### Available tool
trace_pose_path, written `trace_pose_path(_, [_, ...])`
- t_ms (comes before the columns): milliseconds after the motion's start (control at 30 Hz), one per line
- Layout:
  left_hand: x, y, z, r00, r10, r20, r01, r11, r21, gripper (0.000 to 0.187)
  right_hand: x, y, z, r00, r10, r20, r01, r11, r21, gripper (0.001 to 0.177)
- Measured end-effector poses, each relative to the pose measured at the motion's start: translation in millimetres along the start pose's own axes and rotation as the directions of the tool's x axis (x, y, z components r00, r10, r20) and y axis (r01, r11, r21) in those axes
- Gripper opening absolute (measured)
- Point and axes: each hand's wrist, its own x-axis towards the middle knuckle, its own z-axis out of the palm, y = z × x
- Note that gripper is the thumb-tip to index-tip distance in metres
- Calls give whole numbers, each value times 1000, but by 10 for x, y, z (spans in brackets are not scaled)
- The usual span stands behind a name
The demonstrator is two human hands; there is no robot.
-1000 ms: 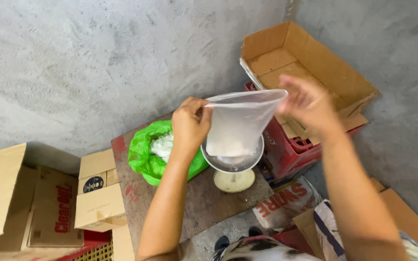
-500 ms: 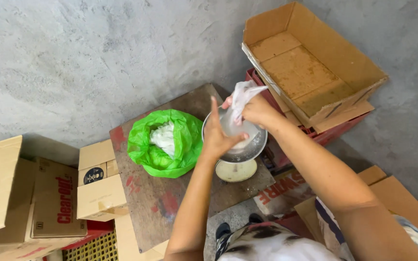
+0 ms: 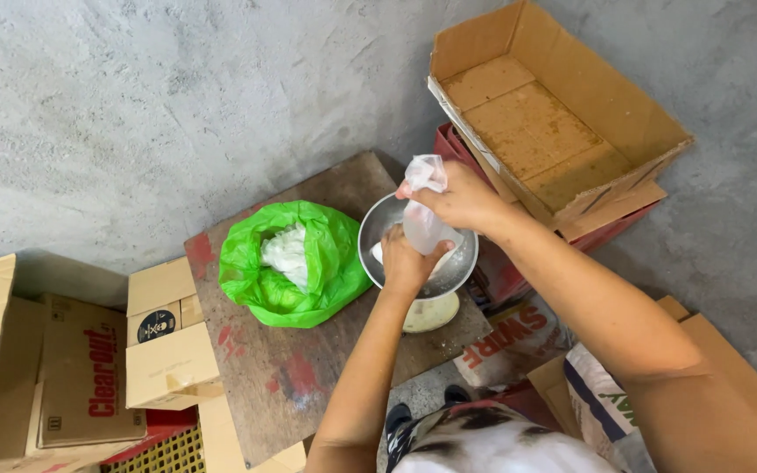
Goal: Measure and package animal feed into plastic bags using a scale and scoop.
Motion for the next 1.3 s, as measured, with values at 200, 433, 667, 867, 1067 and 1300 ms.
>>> trace_pose_path(200, [92, -244, 155, 996, 50, 73, -13, 902, -432, 27, -115, -449, -19, 996, 17, 83, -1, 982, -191, 33])
trace_pose_path(433, [59, -352, 97, 912, -76, 403, 287, 820, -495, 16, -176, -327, -83, 842, -287, 456, 528, 273, -804, 89])
trace_pose_path(667, [37, -96, -63, 932, -51, 358, 77, 995, -59, 49, -221, -13, -156, 829, 43, 557, 544, 167, -822, 27])
trace_pose_path(867, [-56, -254, -3, 974, 10, 228, 54, 960, -273, 27, -464, 554, -283, 729, 552, 404, -356, 810, -465, 32])
trace_pose_path(1067, [-163, -413, 116, 966, 225, 126, -213, 972, -99, 13, -494, 546, -220, 909, 301, 286, -215, 930, -297, 47])
trace_pose_path(1300, [-106, -107, -220, 979, 100, 175, -31, 933, -358, 19, -648, 1026, -384, 786, 249, 566, -488, 812, 320, 55])
